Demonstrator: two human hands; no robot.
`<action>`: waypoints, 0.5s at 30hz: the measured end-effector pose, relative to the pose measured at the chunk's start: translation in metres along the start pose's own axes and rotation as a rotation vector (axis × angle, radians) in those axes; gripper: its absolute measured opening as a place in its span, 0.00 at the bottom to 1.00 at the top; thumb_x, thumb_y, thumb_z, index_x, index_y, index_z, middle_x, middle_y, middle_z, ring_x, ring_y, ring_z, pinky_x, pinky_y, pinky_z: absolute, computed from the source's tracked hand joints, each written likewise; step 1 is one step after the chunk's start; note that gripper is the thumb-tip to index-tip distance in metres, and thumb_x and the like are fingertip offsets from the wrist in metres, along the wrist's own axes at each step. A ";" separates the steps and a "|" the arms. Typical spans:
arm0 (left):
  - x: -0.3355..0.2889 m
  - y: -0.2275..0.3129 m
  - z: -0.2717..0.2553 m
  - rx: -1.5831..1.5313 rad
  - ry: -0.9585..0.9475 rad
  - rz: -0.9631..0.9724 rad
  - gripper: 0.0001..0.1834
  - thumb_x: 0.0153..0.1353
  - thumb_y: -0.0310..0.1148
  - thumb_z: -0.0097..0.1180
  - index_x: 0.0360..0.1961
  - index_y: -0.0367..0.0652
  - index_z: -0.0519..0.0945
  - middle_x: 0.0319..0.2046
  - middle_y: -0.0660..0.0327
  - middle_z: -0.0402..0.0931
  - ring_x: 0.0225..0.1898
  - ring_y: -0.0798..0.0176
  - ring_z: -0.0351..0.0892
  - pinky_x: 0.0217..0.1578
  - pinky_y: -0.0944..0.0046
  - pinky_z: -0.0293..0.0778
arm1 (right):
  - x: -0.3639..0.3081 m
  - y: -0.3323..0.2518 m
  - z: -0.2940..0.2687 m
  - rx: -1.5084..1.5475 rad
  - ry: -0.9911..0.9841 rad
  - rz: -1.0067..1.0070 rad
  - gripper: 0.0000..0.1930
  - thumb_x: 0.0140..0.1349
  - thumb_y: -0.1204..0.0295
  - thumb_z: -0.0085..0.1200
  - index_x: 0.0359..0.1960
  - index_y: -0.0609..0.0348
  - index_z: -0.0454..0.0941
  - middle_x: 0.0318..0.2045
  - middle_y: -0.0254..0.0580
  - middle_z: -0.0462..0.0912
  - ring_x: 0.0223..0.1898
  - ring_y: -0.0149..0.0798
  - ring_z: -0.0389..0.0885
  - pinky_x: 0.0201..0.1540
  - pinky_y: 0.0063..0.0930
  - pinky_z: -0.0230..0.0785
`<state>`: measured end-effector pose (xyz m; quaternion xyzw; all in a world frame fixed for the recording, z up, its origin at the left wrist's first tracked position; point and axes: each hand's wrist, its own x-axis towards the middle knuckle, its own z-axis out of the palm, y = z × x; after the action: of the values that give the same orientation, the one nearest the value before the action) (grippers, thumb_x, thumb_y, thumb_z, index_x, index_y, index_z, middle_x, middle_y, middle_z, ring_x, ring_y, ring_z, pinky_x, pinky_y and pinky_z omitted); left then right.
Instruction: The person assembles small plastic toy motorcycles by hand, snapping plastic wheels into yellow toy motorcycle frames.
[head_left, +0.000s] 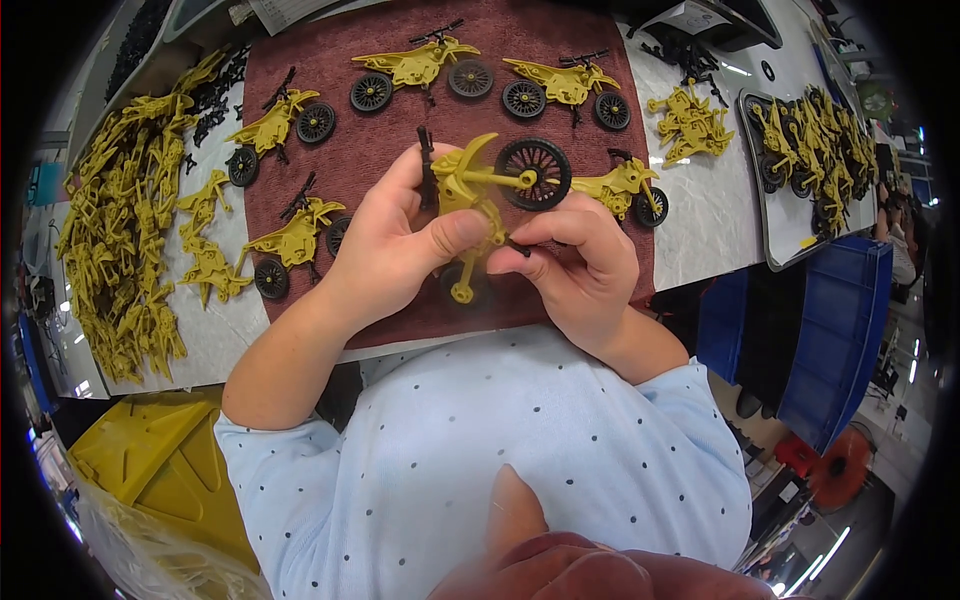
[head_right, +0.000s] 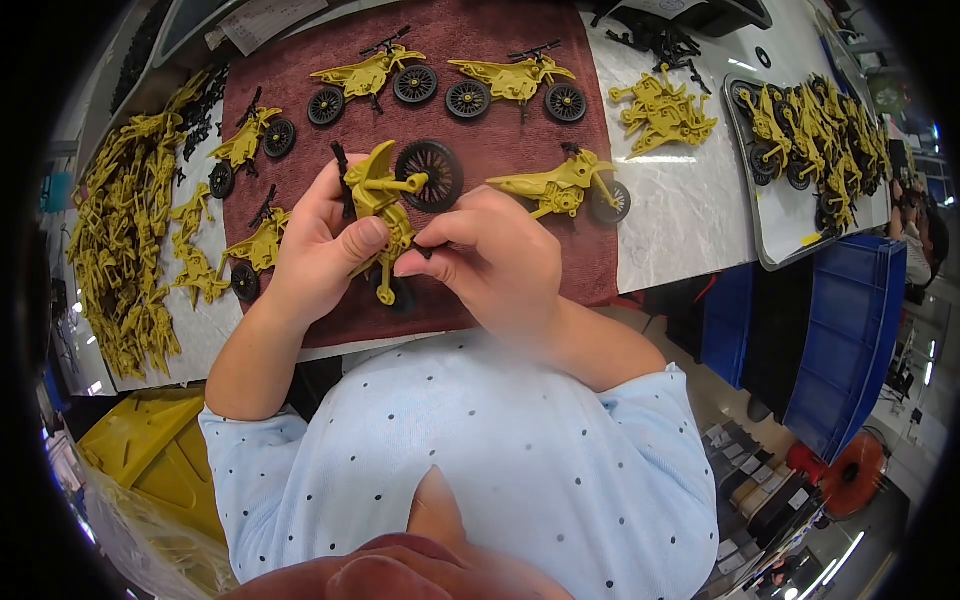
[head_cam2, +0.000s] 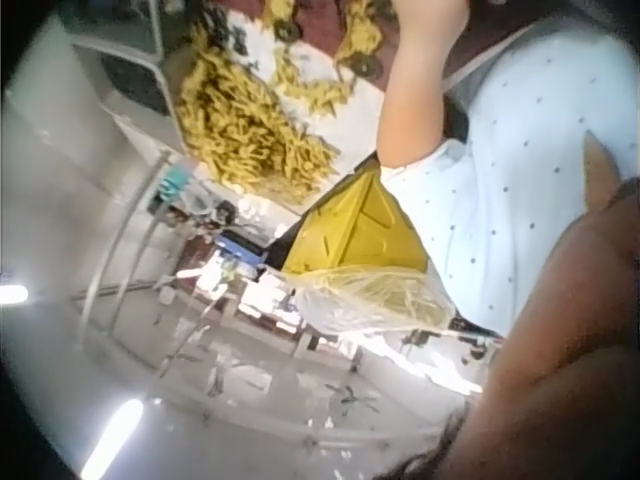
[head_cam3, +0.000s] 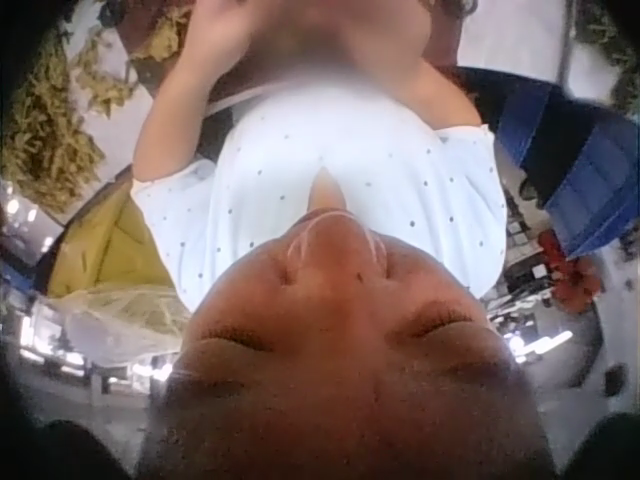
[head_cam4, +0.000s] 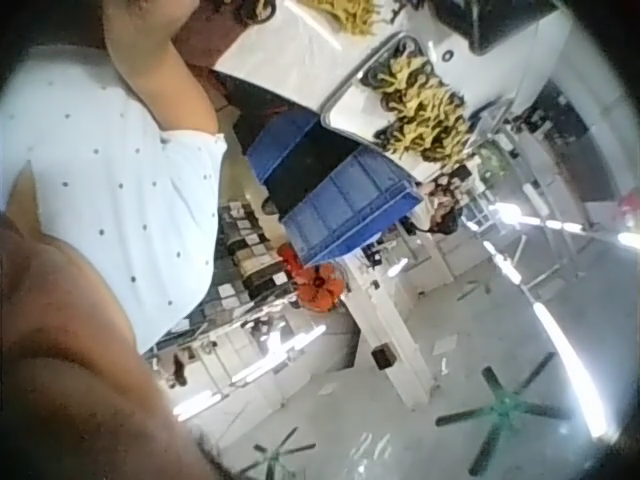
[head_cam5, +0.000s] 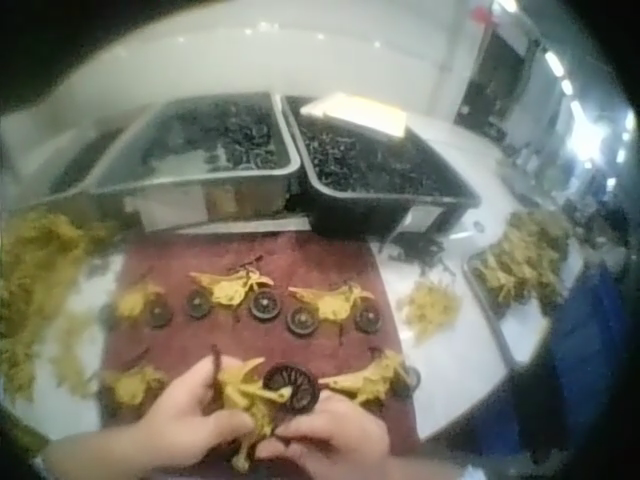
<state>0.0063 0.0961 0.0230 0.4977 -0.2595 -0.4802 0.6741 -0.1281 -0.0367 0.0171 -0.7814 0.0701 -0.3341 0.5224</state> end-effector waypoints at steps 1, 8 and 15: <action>0.000 0.001 0.000 0.006 -0.029 -0.023 0.24 0.62 0.34 0.60 0.55 0.38 0.64 0.46 0.61 0.73 0.46 0.70 0.73 0.47 0.68 0.72 | 0.000 0.000 0.000 -0.003 0.006 0.001 0.14 0.44 0.66 0.70 0.28 0.57 0.80 0.22 0.37 0.75 0.23 0.36 0.74 0.25 0.26 0.65; 0.001 -0.004 0.001 -0.030 0.009 -0.045 0.24 0.62 0.33 0.59 0.55 0.38 0.64 0.48 0.60 0.72 0.48 0.69 0.73 0.49 0.67 0.72 | 0.003 -0.002 -0.003 -0.054 -0.024 -0.007 0.13 0.43 0.68 0.70 0.29 0.56 0.81 0.22 0.37 0.76 0.24 0.38 0.74 0.26 0.28 0.67; 0.002 -0.006 0.001 -0.080 0.035 0.006 0.26 0.63 0.31 0.58 0.58 0.37 0.63 0.50 0.58 0.72 0.51 0.66 0.73 0.51 0.65 0.71 | 0.002 0.005 -0.001 -0.050 -0.019 -0.080 0.12 0.44 0.76 0.68 0.32 0.56 0.81 0.26 0.39 0.79 0.29 0.40 0.77 0.30 0.30 0.70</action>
<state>0.0035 0.0936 0.0176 0.4778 -0.2297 -0.4795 0.6993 -0.1257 -0.0405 0.0141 -0.7994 0.0423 -0.3455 0.4897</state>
